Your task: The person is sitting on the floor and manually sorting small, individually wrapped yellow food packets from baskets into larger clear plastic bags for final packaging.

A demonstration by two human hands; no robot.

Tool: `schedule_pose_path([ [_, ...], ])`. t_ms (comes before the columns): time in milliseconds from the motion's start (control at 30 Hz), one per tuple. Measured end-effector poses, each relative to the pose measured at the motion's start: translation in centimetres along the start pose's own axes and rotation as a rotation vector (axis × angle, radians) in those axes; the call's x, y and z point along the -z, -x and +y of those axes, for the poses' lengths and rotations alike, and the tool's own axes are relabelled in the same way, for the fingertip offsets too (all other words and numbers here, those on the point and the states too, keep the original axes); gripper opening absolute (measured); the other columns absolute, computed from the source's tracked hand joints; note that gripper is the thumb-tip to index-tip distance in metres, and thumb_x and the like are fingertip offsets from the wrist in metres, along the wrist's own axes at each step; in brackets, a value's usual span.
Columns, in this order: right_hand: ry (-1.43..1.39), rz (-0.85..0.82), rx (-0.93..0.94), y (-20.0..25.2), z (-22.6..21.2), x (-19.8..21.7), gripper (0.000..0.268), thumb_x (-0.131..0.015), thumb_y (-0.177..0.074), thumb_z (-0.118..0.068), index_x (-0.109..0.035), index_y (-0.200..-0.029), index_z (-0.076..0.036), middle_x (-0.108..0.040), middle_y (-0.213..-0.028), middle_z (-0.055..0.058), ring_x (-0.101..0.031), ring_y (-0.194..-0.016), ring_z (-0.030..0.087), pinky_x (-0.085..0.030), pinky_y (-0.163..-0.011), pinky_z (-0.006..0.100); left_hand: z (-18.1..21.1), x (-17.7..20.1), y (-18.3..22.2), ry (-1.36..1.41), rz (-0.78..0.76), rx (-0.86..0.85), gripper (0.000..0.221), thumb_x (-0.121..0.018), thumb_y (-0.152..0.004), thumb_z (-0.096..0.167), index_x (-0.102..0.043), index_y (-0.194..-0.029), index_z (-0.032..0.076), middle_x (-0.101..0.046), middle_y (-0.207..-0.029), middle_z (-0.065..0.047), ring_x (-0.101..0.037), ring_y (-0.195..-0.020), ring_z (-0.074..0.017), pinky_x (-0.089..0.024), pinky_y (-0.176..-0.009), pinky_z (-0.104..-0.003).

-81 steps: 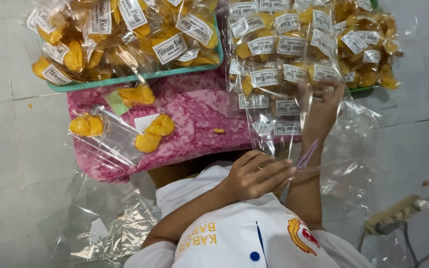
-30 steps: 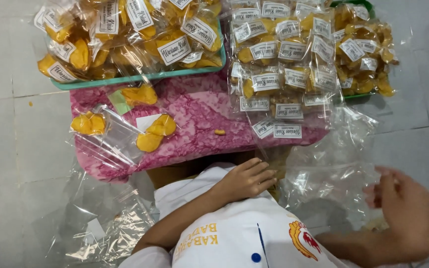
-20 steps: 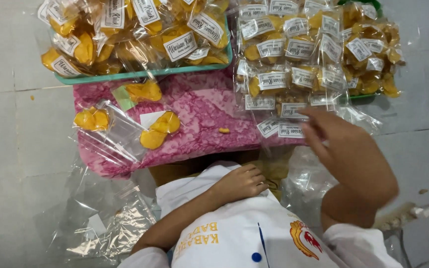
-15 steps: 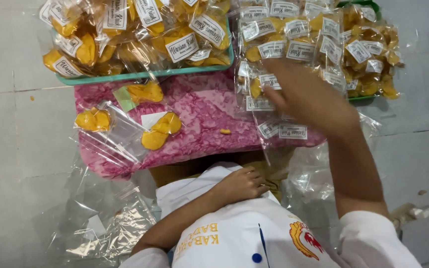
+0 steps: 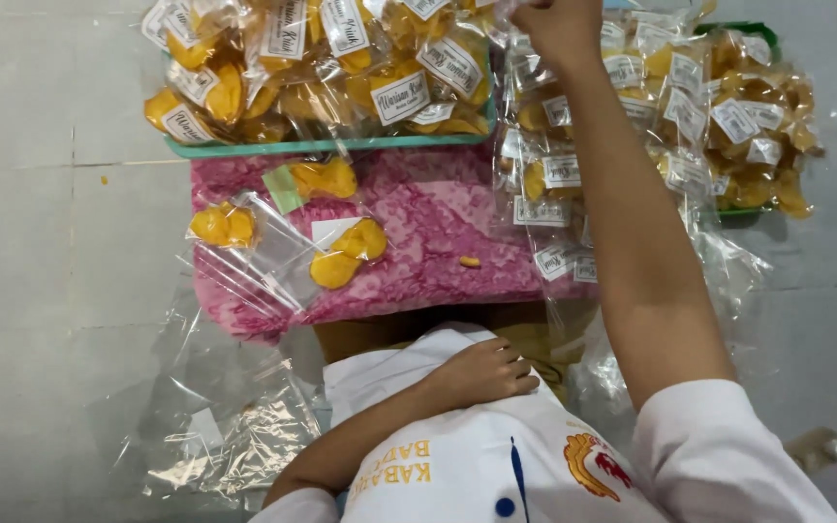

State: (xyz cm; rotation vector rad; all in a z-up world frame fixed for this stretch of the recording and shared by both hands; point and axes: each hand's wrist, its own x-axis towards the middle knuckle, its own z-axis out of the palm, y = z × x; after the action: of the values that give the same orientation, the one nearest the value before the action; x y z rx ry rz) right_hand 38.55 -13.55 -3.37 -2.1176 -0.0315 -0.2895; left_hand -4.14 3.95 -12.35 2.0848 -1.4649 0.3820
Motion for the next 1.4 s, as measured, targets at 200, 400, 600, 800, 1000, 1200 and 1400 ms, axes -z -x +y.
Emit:
schedule_pose_path([
  [200, 0.082, -0.172, 0.107, 4.9, -6.8, 8.3, 0.010, -0.068, -0.088, -0.007, -0.071, -0.091, 0.002, -0.063, -0.064, 0.011, -0.051, -0.042, 0.015, -0.040, -0.032, 0.031, -0.2, 0.6, -0.3, 0.033, -0.013, -0.010, 0.016, -0.064, -0.098, 0.033, -0.067, -0.093, 0.018, -0.072, -0.088, -0.004, -0.069, -0.078, -0.0209, -0.049, -0.083, -0.037],
  [400, 0.189, -0.361, 0.216, 10.1, -11.5, 21.1, 0.013, -0.061, -0.103, -0.003, -0.070, -0.107, 0.005, -0.062, -0.072, 0.013, -0.039, -0.042, 0.015, -0.031, -0.036, 0.030, -0.9, 3.7, -2.2, 0.115, 0.231, 0.055, 0.015, -0.068, -0.096, 0.030, -0.072, -0.093, 0.016, -0.075, -0.094, -0.008, -0.071, -0.081, -0.0261, -0.054, -0.083, -0.040],
  [600, 0.311, -0.568, 0.325, 13.2, -23.9, 19.8, 0.018, -0.054, -0.118, 0.002, -0.069, -0.124, 0.009, -0.062, -0.079, 0.015, -0.027, -0.043, 0.015, -0.021, -0.040, 0.029, -3.3, 15.8, -7.5, 0.288, 0.571, 0.397, 0.022, -0.073, -0.083, 0.002, -0.075, -0.102, 0.014, -0.076, -0.098, -0.001, -0.067, -0.089, -0.0155, -0.056, -0.085, -0.033],
  [800, 0.252, -1.007, 0.560, 17.7, -23.8, 19.4, 0.015, -0.061, -0.088, -0.022, -0.069, -0.096, -0.012, -0.080, -0.076, -0.001, -0.075, -0.049, 0.011, -0.055, -0.032, 0.020, -3.7, 23.3, -12.8, 0.882, 0.377, 0.611, 0.071, -0.080, -0.079, 0.029, -0.052, -0.142, 0.011, -0.071, -0.125, -0.015, -0.072, -0.114, -0.0255, -0.061, -0.104, -0.040],
  [1000, -0.395, -0.679, 0.172, 22.3, -20.8, 19.9, 0.064, -0.044, -0.099, -0.026, -0.028, -0.153, 0.004, -0.067, -0.129, 0.028, -0.075, -0.110, 0.034, -0.065, -0.083, 0.031, -2.4, 21.0, -12.7, 1.316, 0.513, 0.755, 0.043, -0.074, -0.089, 0.011, -0.062, -0.128, -0.002, -0.074, -0.108, -0.018, -0.074, -0.087, -0.0192, -0.064, -0.076, -0.025],
  [1200, -0.413, -0.340, -0.150, 29.8, -19.6, 17.3, 0.056, -0.068, -0.084, -0.006, -0.057, -0.138, 0.004, -0.071, -0.126, 0.021, -0.072, -0.095, 0.021, -0.063, -0.079, 0.026, -1.8, 20.9, -12.8, 1.261, 0.530, 0.766, 0.040, -0.073, -0.089, 0.005, -0.062, -0.127, -0.002, -0.073, -0.115, -0.017, -0.072, -0.097, -0.0180, -0.060, -0.085, -0.025],
  [1400, -0.463, 0.042, -0.190, 33.2, -19.8, 14.2, 0.022, -0.065, -0.100, -0.010, -0.071, -0.117, 0.003, -0.067, -0.081, 0.007, -0.057, -0.062, 0.009, -0.046, -0.051, 0.017, -1.8, 21.4, -12.8, 0.553, 0.486, 0.680, 0.047, -0.082, -0.082, 0.020, -0.067, -0.126, 0.012, -0.063, -0.141, -0.006, -0.052, -0.127, -0.0245, -0.041, -0.115, -0.042],
])
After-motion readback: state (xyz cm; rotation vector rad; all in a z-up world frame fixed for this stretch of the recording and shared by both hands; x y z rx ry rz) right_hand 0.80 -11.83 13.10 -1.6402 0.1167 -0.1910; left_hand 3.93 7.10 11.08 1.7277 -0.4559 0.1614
